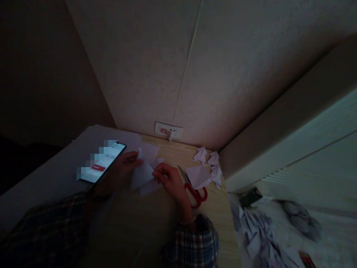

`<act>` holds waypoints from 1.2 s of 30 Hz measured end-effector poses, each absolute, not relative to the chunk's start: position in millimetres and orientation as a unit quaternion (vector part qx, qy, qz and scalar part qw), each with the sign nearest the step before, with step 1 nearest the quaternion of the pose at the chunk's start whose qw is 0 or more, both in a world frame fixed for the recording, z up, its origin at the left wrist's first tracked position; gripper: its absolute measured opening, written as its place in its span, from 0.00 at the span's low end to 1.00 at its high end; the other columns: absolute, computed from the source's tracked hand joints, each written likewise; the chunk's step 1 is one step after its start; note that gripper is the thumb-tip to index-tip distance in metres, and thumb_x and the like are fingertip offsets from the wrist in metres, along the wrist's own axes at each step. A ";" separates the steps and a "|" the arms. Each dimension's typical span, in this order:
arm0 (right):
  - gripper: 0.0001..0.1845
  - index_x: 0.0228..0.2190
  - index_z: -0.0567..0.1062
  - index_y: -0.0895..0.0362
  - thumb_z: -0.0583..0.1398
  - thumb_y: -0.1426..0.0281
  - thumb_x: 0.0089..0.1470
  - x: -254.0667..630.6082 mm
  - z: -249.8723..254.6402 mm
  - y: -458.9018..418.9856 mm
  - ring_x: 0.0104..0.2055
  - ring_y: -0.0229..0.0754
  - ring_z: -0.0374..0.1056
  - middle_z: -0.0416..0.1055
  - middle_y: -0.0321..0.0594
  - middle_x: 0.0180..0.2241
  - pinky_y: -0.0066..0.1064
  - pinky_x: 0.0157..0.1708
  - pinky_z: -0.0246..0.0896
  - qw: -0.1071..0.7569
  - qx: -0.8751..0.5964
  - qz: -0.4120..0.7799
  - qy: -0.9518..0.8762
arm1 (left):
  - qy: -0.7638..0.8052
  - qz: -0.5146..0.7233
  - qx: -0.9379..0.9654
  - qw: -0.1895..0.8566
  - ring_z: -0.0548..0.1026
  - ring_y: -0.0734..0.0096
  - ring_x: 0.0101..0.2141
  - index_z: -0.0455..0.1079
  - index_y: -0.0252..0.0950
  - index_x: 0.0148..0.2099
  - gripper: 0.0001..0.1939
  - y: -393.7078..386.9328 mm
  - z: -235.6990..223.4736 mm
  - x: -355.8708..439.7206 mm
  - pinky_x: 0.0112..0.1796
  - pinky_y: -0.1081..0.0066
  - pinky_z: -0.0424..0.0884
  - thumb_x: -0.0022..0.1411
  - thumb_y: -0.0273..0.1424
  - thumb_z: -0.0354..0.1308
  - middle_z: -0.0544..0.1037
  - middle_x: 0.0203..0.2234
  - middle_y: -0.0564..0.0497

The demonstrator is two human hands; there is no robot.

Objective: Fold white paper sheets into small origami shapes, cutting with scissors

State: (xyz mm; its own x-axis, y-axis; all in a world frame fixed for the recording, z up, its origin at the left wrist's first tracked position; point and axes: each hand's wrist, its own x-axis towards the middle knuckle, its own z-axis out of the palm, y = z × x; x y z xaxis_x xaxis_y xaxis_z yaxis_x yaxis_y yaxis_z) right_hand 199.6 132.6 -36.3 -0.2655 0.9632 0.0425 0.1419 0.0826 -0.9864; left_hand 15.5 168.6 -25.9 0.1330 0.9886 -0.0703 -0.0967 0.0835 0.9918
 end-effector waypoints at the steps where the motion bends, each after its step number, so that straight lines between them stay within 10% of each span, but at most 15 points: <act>1: 0.09 0.24 0.71 0.55 0.61 0.65 0.53 198.4 -35.6 132.1 0.24 0.36 0.62 0.66 0.31 0.21 0.27 0.27 0.55 0.397 -0.445 0.517 -0.614 | 0.471 0.473 0.488 0.563 0.71 0.70 0.25 0.71 0.35 0.25 0.14 168.1 -24.8 14.5 0.27 0.74 0.66 0.42 0.39 0.67 0.74 0.19 0.56; 15: 0.11 0.25 0.70 0.54 0.61 0.61 0.52 195.3 -33.2 130.3 0.24 0.36 0.62 0.65 0.30 0.20 0.27 0.26 0.57 0.374 -0.436 0.547 -0.608 | 0.544 0.515 0.493 0.444 0.65 0.71 0.23 0.68 0.37 0.21 0.10 162.8 -14.5 12.2 0.24 0.73 0.61 0.46 0.38 0.60 0.69 0.17 0.56; 36: 0.09 0.23 0.71 0.54 0.61 0.65 0.53 198.7 -36.0 132.3 0.24 0.36 0.62 0.66 0.31 0.21 0.27 0.26 0.56 0.421 -0.459 0.498 -0.604 | 0.449 0.539 0.406 0.586 0.67 0.72 0.23 0.69 0.37 0.25 0.12 162.0 -26.6 16.1 0.25 0.73 0.64 0.53 0.40 0.61 0.71 0.21 0.55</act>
